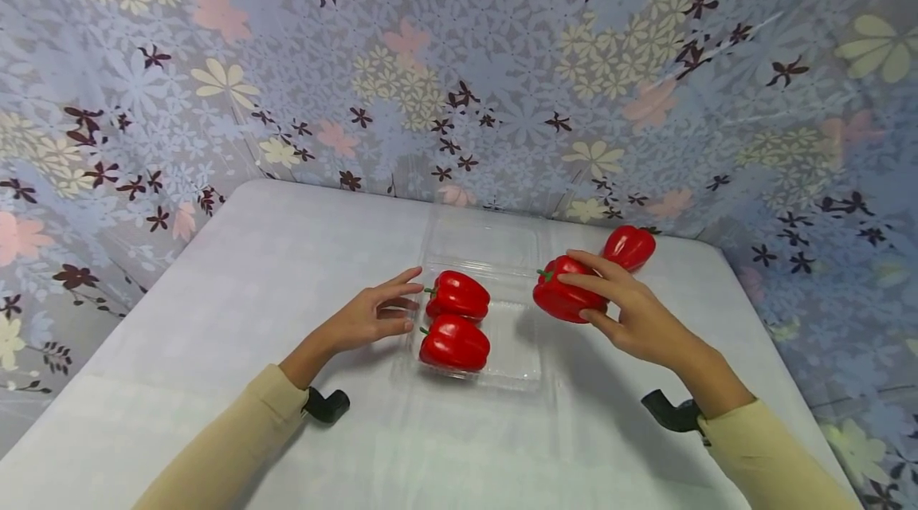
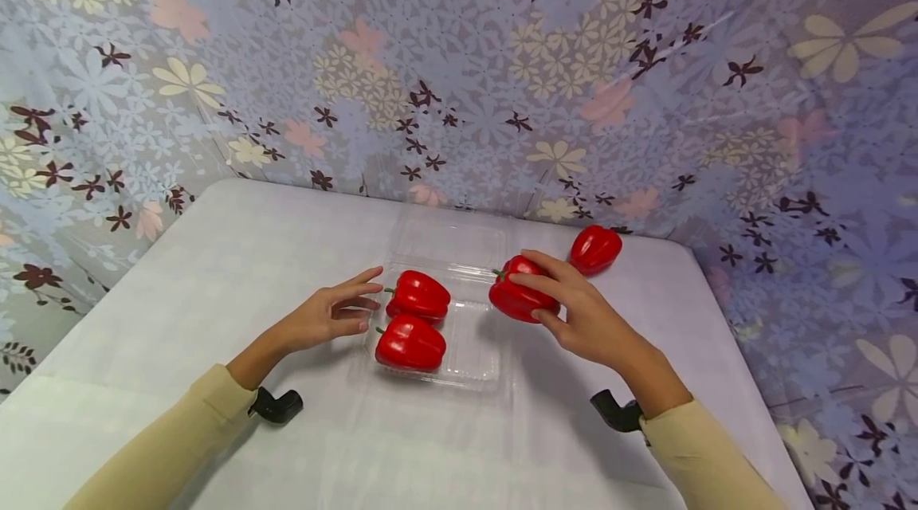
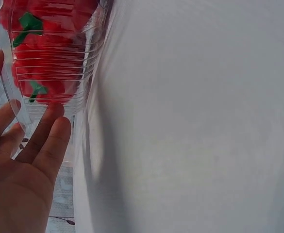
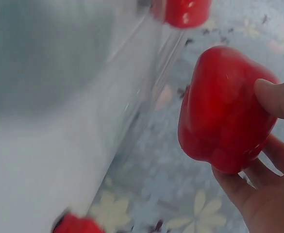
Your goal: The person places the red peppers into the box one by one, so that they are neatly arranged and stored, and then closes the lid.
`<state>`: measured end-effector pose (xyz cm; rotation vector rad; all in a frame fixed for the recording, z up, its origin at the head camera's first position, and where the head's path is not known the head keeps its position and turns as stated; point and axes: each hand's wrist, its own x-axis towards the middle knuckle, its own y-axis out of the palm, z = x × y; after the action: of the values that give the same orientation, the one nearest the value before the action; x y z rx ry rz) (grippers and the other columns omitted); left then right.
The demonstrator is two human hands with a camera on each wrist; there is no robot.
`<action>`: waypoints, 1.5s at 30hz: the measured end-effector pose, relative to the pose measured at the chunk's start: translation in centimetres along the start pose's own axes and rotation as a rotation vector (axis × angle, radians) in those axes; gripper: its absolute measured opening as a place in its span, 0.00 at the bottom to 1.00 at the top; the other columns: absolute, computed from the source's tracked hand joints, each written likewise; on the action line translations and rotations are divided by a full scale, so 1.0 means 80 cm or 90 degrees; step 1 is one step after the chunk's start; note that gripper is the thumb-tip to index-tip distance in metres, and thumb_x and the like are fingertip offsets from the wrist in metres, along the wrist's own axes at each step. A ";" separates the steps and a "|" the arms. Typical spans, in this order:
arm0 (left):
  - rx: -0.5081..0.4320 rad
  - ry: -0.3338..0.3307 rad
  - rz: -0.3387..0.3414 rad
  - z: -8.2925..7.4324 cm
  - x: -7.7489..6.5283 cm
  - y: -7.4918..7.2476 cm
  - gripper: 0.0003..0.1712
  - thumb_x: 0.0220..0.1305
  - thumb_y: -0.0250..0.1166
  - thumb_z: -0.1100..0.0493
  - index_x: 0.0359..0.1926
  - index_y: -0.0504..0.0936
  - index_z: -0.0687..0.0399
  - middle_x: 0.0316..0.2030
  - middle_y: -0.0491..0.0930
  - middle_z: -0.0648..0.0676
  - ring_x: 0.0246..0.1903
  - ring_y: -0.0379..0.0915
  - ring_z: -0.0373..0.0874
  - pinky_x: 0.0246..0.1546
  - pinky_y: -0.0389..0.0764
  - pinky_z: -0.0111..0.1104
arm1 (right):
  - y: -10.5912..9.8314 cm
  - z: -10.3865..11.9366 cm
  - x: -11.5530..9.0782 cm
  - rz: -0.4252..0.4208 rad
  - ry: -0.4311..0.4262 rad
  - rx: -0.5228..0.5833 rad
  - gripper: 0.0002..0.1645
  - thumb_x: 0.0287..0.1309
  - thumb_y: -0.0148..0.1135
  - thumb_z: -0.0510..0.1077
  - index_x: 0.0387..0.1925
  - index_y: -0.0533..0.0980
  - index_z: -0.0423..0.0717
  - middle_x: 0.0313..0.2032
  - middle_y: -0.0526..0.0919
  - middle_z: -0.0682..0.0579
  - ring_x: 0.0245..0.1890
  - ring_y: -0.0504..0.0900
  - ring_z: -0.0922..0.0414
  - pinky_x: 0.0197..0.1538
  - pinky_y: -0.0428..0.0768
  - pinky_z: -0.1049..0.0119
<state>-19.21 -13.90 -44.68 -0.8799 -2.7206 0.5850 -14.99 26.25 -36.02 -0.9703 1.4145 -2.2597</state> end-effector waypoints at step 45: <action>-0.017 -0.003 0.005 0.002 -0.001 -0.002 0.37 0.63 0.66 0.62 0.72 0.65 0.61 0.78 0.52 0.58 0.64 0.73 0.60 0.65 0.75 0.51 | 0.073 -0.002 0.043 0.087 -0.057 0.087 0.35 0.49 0.69 0.26 0.59 0.79 0.52 0.69 0.70 0.43 0.67 0.67 0.44 0.55 0.85 0.49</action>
<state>-19.31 -14.11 -44.80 -0.8978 -2.7361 0.5546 -18.15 21.64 -39.87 -0.8923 1.2332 -2.1541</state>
